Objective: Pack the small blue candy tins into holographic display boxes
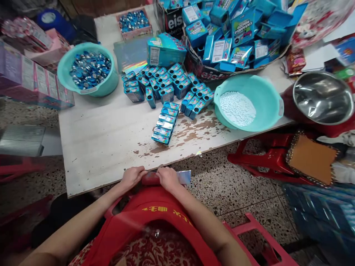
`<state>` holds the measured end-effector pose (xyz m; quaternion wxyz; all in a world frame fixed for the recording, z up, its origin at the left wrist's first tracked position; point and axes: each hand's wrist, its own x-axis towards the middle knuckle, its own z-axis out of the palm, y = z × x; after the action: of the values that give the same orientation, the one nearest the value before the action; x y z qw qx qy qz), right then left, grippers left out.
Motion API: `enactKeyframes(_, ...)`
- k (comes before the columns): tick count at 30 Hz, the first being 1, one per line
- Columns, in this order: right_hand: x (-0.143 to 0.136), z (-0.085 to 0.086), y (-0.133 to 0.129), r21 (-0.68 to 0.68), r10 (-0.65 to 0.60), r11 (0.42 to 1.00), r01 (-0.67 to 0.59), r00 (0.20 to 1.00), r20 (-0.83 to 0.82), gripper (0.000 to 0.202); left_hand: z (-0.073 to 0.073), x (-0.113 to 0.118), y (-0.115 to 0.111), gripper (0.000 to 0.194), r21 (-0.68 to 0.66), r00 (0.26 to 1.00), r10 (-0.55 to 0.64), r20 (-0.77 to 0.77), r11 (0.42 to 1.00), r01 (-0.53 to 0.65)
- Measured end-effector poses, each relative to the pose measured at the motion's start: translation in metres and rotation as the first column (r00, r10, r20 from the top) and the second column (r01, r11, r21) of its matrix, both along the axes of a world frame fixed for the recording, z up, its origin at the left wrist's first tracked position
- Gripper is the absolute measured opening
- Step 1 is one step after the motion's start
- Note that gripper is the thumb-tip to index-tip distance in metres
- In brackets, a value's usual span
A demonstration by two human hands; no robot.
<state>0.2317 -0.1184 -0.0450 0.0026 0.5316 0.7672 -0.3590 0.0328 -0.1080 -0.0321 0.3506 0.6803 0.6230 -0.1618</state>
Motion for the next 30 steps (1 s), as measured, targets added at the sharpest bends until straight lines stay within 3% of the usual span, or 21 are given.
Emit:
enactKeyframes(4, -0.025, 0.008, 0.017, 0.092, 0.085, 0.993, -0.079, 0.995, -0.059, 0.02, 0.009, -0.032, -0.003, 0.034, 0.157, 0.999, 0.01, 0.047, 0.987, -0.017)
enactKeyframes(7, -0.032, 0.021, 0.032, 0.083, 0.139, 0.988, -0.131, 0.985, -0.098, 0.016, 0.019, -0.048, 0.004, 0.034, 0.217, 0.998, 0.021, 0.057, 0.976, -0.033)
enactKeyframes(10, -0.018, 0.027, 0.048, 0.102, 0.138, 0.986, -0.128, 0.986, -0.093, 0.043, 0.024, -0.057, 0.021, 0.033, 0.233, 0.996, 0.048, 0.081, 0.97, -0.066)
enactKeyframes(12, 0.002, 0.025, 0.058, 0.131, 0.073, 0.989, -0.065, 0.995, -0.06, 0.056, 0.024, -0.062, 0.039, 0.033, 0.216, 0.994, 0.052, 0.099, 0.974, -0.073)
enactKeyframes(14, 0.026, 0.019, 0.064, 0.153, -0.036, 0.987, 0.047, 0.997, -0.073, 0.044, 0.023, -0.068, 0.057, 0.034, 0.172, 0.995, 0.042, 0.089, 0.984, -0.057)
enactKeyframes(17, 0.052, 0.004, 0.066, 0.099, -0.213, 0.966, 0.24, 0.95, -0.227, 0.018, 0.021, -0.07, 0.083, 0.037, 0.126, 0.999, -0.029, 0.038, 0.992, 0.024)
enactKeyframes(19, 0.059, -0.005, 0.065, 0.009, -0.317, 0.94, 0.34, 0.885, -0.342, 0.011, 0.021, -0.059, 0.094, 0.035, 0.22, 0.993, -0.114, 0.041, 0.97, 0.102)
enactKeyframes(22, 0.059, -0.012, 0.064, -0.09, -0.432, 0.895, 0.436, 0.803, -0.41, 0.01, 0.02, -0.018, 0.098, 0.04, 0.37, 0.951, -0.263, 0.16, 0.91, 0.189)
enactKeyframes(26, 0.058, -0.015, 0.065, -0.094, -0.449, 0.886, 0.453, 0.791, -0.415, 0.01, 0.009, 0.052, 0.092, 0.035, 0.264, 0.882, -0.372, 0.289, 0.917, 0.3)
enactKeyframes(30, 0.065, -0.018, 0.063, -0.049, -0.454, 0.876, 0.48, 0.787, -0.419, 0.013, -0.003, 0.083, 0.095, 0.032, 0.08, 0.913, -0.315, 0.259, 0.949, 0.304)
